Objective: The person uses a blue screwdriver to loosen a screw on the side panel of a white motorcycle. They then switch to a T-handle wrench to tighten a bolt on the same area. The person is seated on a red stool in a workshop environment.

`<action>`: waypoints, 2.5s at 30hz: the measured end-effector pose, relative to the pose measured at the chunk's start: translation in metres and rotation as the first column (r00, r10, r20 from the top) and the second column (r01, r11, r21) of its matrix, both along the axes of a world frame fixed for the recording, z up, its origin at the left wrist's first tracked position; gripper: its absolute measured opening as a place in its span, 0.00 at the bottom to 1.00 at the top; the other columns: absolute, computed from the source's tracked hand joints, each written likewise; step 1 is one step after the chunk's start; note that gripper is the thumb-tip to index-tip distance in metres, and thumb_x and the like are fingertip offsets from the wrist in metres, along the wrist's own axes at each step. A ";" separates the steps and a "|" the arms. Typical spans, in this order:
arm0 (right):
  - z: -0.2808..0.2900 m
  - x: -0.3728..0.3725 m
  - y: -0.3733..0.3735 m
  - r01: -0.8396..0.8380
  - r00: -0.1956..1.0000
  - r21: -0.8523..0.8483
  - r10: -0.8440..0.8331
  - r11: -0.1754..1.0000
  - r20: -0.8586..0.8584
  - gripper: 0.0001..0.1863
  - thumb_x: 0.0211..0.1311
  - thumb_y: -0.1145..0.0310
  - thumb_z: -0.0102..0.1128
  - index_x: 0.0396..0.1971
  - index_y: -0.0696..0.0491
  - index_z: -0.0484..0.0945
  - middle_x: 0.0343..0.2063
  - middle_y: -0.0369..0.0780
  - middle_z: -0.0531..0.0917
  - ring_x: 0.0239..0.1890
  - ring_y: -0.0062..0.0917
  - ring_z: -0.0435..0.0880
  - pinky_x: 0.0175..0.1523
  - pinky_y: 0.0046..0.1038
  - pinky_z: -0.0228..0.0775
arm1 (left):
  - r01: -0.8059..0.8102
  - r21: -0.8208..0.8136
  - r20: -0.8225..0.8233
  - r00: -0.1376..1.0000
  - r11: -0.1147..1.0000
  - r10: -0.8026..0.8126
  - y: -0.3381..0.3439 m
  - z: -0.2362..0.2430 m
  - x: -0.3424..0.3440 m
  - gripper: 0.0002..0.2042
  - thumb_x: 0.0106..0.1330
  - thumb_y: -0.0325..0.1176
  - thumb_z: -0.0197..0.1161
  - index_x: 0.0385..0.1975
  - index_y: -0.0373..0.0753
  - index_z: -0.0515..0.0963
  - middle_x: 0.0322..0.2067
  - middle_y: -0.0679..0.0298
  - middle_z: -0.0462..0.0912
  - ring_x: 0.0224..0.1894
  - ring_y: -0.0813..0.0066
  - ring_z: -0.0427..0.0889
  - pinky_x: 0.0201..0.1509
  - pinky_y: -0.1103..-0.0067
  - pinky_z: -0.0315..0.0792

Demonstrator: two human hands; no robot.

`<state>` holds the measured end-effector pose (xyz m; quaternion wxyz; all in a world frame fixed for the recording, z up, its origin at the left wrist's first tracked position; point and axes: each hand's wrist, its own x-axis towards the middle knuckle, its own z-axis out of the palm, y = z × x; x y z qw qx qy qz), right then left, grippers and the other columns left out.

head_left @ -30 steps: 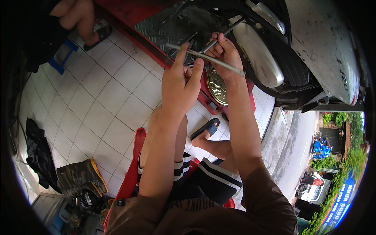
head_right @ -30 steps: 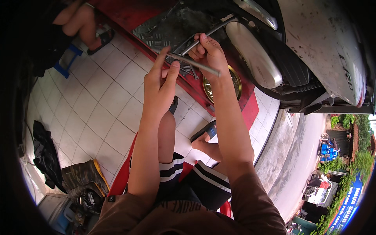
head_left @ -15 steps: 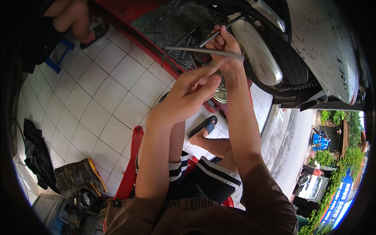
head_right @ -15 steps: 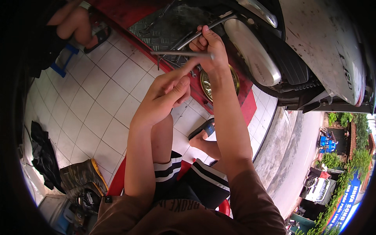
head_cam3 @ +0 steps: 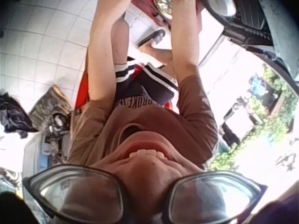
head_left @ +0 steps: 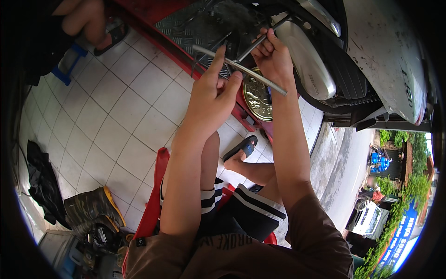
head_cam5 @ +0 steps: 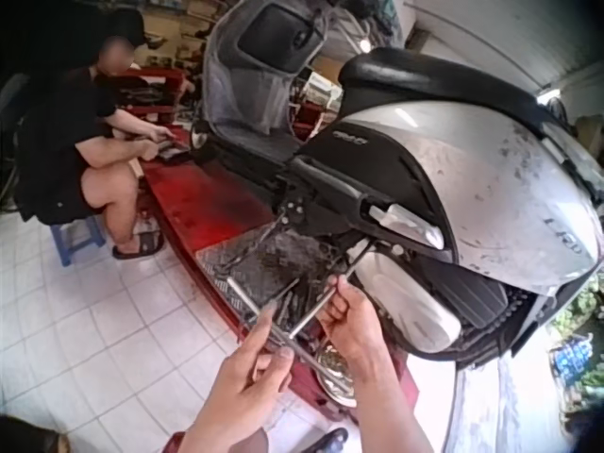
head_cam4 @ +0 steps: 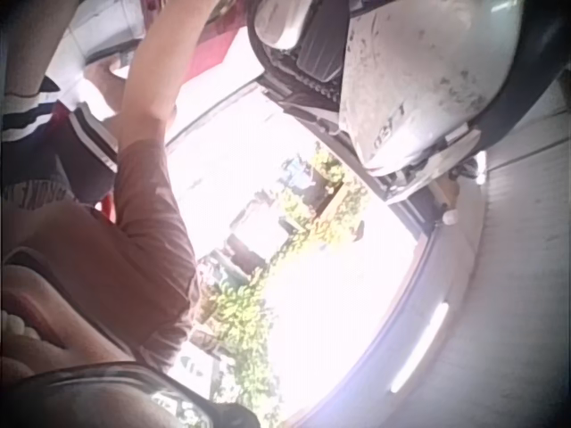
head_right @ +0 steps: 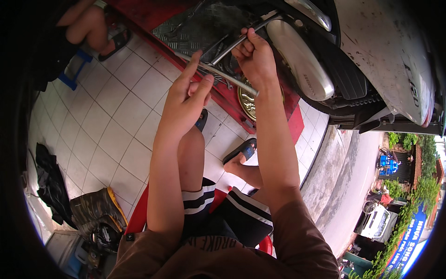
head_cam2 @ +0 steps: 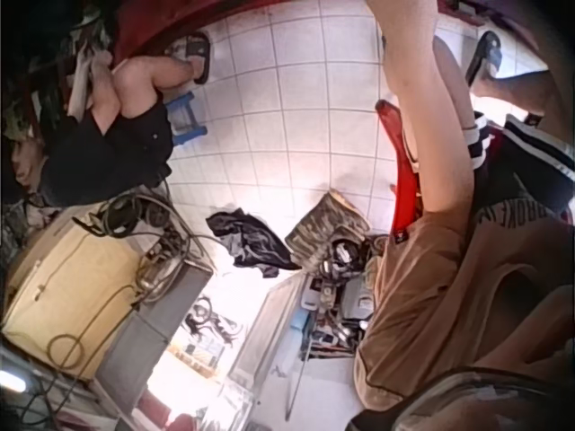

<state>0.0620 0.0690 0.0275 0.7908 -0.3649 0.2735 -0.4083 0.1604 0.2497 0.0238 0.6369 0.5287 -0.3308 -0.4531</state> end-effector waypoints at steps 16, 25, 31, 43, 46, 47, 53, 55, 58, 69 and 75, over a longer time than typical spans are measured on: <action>0.012 0.003 -0.015 0.003 0.999 0.028 -0.004 1.000 0.042 0.10 0.72 0.67 0.49 0.33 0.57 0.72 0.14 0.27 0.55 0.18 0.15 0.51 0.26 0.21 0.47 | -0.104 -0.146 0.175 0.976 0.984 0.129 -0.022 -0.018 -0.026 0.19 0.73 0.42 0.54 0.29 0.30 0.81 0.12 0.65 0.68 0.16 0.80 0.63 0.21 0.79 0.60; -0.008 -0.004 0.030 -0.368 0.928 -0.129 0.356 0.921 -0.106 0.12 0.69 0.62 0.54 0.34 0.57 0.74 0.16 0.27 0.60 0.18 0.14 0.55 0.25 0.18 0.49 | -0.156 -0.245 -0.278 0.957 0.957 0.084 -0.028 0.005 -0.003 0.27 0.74 0.52 0.48 0.34 0.29 0.83 0.13 0.66 0.71 0.18 0.83 0.66 0.23 0.81 0.59; 0.005 -0.005 0.029 -0.293 0.956 -0.131 0.293 0.947 -0.019 0.11 0.70 0.63 0.53 0.34 0.57 0.73 0.16 0.28 0.59 0.18 0.13 0.54 0.25 0.18 0.47 | -0.055 -0.029 0.063 0.996 0.998 0.057 -0.006 -0.010 -0.001 0.28 0.74 0.54 0.45 0.31 0.31 0.78 0.15 0.71 0.65 0.18 0.82 0.61 0.26 0.83 0.60; 0.000 -0.007 0.028 -0.123 0.988 -0.078 0.114 0.989 -0.106 0.11 0.73 0.63 0.49 0.33 0.56 0.72 0.15 0.27 0.56 0.19 0.14 0.52 0.25 0.19 0.47 | 0.110 -0.160 -0.202 0.969 0.981 -0.141 0.006 0.007 -0.016 0.28 0.70 0.39 0.56 0.65 0.28 0.61 0.19 0.74 0.65 0.19 0.88 0.60 0.22 0.86 0.54; 0.000 -0.020 0.020 -0.194 0.981 -0.084 0.193 0.977 -0.015 0.12 0.73 0.63 0.48 0.34 0.56 0.72 0.15 0.27 0.56 0.19 0.14 0.52 0.26 0.19 0.48 | 0.060 -0.102 -0.148 0.986 0.993 -0.074 0.011 0.022 -0.015 0.28 0.70 0.39 0.58 0.64 0.27 0.62 0.16 0.73 0.66 0.18 0.88 0.61 0.21 0.84 0.54; 0.001 -0.012 0.021 -0.193 0.981 -0.075 0.194 0.978 0.007 0.12 0.73 0.63 0.48 0.34 0.56 0.73 0.16 0.27 0.56 0.19 0.14 0.52 0.26 0.19 0.48 | 0.259 -0.152 -0.195 0.938 0.954 -0.286 0.009 0.004 -0.014 0.29 0.70 0.37 0.57 0.66 0.28 0.59 0.18 0.73 0.66 0.19 0.87 0.60 0.21 0.85 0.54; 0.002 -0.010 0.020 -0.190 0.982 -0.090 0.188 0.978 -0.037 0.11 0.72 0.64 0.50 0.35 0.57 0.73 0.16 0.27 0.57 0.19 0.14 0.53 0.27 0.19 0.50 | 0.049 0.019 -0.405 0.914 0.999 -0.037 0.006 0.047 -0.019 0.29 0.72 0.39 0.52 0.68 0.32 0.56 0.17 0.73 0.63 0.18 0.86 0.60 0.21 0.86 0.52; 0.002 -0.016 0.017 -0.161 0.987 -0.077 0.162 0.984 0.005 0.11 0.72 0.63 0.50 0.35 0.56 0.73 0.16 0.27 0.57 0.19 0.14 0.53 0.27 0.19 0.50 | 0.234 -0.052 -0.403 0.885 0.971 -0.235 0.009 0.032 -0.012 0.31 0.72 0.40 0.52 0.70 0.32 0.52 0.17 0.72 0.64 0.18 0.87 0.59 0.20 0.87 0.52; 0.003 -0.024 0.012 -0.242 0.967 -0.094 0.249 0.966 0.060 0.11 0.71 0.63 0.51 0.35 0.56 0.73 0.16 0.28 0.58 0.20 0.15 0.54 0.28 0.20 0.52 | 0.270 -0.278 -0.392 0.844 0.922 -0.366 0.012 0.019 -0.007 0.29 0.72 0.41 0.50 0.68 0.33 0.55 0.18 0.70 0.67 0.16 0.88 0.59 0.19 0.87 0.52; 0.011 -0.015 0.014 -0.087 0.994 -0.086 0.081 0.992 -0.066 0.10 0.72 0.65 0.49 0.36 0.56 0.72 0.16 0.28 0.57 0.20 0.15 0.54 0.27 0.20 0.52 | 0.094 -0.335 -0.382 0.896 0.938 -0.226 0.012 0.032 -0.014 0.34 0.71 0.40 0.52 0.70 0.30 0.47 0.18 0.67 0.70 0.16 0.87 0.62 0.20 0.86 0.55; -0.005 -0.008 0.007 -0.191 0.981 -0.081 0.193 0.978 0.011 0.10 0.72 0.66 0.49 0.36 0.57 0.73 0.16 0.28 0.58 0.19 0.16 0.55 0.27 0.21 0.52 | 0.464 -0.315 -0.125 0.844 0.828 -0.521 0.015 0.014 -0.013 0.35 0.70 0.32 0.56 0.72 0.34 0.46 0.19 0.70 0.69 0.23 0.83 0.66 0.29 0.84 0.61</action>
